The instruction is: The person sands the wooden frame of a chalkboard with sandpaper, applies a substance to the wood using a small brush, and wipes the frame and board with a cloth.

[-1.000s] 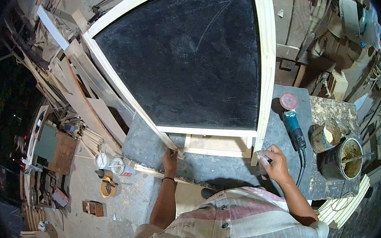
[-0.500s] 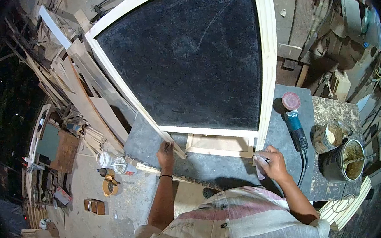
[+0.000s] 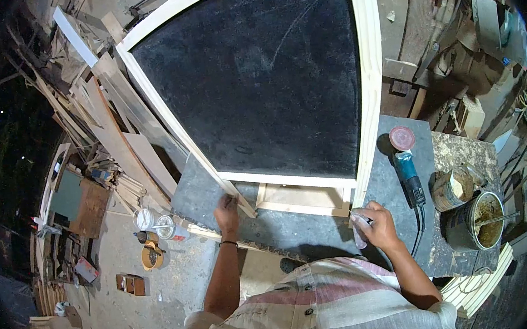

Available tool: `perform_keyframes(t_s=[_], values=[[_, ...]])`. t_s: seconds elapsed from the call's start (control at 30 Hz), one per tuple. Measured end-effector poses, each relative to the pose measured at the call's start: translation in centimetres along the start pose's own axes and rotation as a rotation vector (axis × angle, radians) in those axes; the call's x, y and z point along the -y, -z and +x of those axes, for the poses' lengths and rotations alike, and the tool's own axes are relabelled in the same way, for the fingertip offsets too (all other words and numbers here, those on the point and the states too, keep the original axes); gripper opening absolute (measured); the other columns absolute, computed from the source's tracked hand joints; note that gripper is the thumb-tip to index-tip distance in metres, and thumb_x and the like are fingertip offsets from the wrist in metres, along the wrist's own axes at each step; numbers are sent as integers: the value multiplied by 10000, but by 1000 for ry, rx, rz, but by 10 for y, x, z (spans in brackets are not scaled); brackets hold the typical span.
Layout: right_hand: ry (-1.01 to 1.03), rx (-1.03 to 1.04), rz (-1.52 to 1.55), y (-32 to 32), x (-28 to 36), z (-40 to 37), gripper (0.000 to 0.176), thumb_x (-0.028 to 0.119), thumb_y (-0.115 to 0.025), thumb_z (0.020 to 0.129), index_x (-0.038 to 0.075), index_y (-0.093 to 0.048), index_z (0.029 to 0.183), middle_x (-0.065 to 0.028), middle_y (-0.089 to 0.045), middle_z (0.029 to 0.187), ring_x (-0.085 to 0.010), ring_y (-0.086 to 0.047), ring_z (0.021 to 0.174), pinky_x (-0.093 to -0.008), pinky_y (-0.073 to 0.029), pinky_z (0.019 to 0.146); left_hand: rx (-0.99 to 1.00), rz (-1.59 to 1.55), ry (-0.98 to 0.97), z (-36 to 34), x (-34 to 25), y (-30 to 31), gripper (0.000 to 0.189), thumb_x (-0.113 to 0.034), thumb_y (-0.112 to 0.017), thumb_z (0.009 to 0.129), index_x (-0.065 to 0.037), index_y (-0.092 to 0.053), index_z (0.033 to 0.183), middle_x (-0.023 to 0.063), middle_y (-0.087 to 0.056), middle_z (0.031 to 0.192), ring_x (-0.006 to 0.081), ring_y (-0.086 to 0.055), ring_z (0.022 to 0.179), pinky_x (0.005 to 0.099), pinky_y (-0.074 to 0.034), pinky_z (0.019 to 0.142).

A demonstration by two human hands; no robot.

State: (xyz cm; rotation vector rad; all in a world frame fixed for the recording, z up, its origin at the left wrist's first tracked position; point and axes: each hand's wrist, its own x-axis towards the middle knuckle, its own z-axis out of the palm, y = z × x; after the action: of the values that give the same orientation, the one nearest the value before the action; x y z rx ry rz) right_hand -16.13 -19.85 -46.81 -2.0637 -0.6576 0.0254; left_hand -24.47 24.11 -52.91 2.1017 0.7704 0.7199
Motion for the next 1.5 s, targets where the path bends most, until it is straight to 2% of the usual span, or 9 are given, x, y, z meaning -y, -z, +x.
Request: perform_keyframes(t_s=[0.23, 0.3, 0.4, 0.73, 0.8, 1.0, 1.23, 1.4, 1.5], values=[[36, 14, 37, -6, 1, 3, 169, 100, -763, 840, 41, -773, 998, -145, -634, 794, -279, -622, 725, -380, -489, 662, -39, -121, -35, -2, 8, -6, 262, -153, -720, 933, 60, -658, 1073, 162, -728, 916, 155, -669, 820, 335, -533, 745], [39, 8, 46, -5, 1, 2, 170, 100, -763, 842, 43, -772, 1002, -144, -634, 795, -276, -624, 727, -378, -489, 660, 32, -84, 4, -9, 28, -12, 222, -142, -732, 932, 38, -679, 1051, 88, -722, 913, 136, -645, 845, 290, -515, 774], [16, 9, 24, -2, 1, 3, 185, 101, -766, 835, 45, -772, 1011, -144, -627, 793, -283, -620, 724, -379, -488, 658, 28, -107, 29, -12, 14, -6, 320, -194, -710, 948, 75, -660, 1113, 158, -742, 932, 173, -693, 844, 331, -535, 742], [2, 23, -7, -2, 4, 4, 201, 105, -768, 827, 45, -773, 1019, -146, -628, 800, -295, -621, 726, -384, -493, 668, -54, 23, 41, -11, 8, -7, 212, -159, -727, 925, 9, -686, 1047, 143, -719, 867, 186, -648, 772, 331, -522, 720], [6, 23, 11, -3, 4, 4, 200, 104, -767, 828, 43, -772, 1019, -145, -635, 805, -294, -625, 729, -382, -495, 671, 21, 32, -47, -16, 24, -10, 275, -221, -705, 944, 29, -668, 1054, 188, -734, 910, 303, -739, 890, 367, -558, 755], [11, 12, 16, -2, 0, 4, 198, 103, -773, 827, 36, -773, 1013, -145, -642, 806, -283, -631, 730, -378, -498, 675, 210, 372, -59, -24, 59, -15, 389, -386, -740, 878, -36, -701, 1041, 186, -738, 943, 380, -716, 903, 448, -565, 811], [10, 11, 13, -3, 0, 2, 201, 101, -775, 825, 46, -773, 1019, -142, -638, 800, -283, -629, 719, -380, -496, 668, 683, 543, 174, -22, -19, -21, 547, -543, -682, 882, -35, -729, 1080, 193, -728, 1047, 401, -692, 970, 437, -556, 866], [33, 8, 12, -2, 1, 1, 198, 108, -773, 833, 48, -770, 1021, -141, -634, 792, -281, -626, 718, -380, -492, 665, 818, -10, -17, -32, -67, -21, 617, -478, -668, 934, 47, -635, 1257, 246, -638, 1275, 337, -634, 1179, 392, -500, 986], [16, 25, -16, 0, 1, 0, 189, 128, -760, 851, 50, -770, 1024, -142, -634, 792, -278, -625, 723, -379, -490, 670, 789, -230, 57, -40, -99, -18, 669, -425, -670, 949, 62, -522, 1383, 245, -592, 1352, 339, -577, 1266, 395, -464, 1050]])
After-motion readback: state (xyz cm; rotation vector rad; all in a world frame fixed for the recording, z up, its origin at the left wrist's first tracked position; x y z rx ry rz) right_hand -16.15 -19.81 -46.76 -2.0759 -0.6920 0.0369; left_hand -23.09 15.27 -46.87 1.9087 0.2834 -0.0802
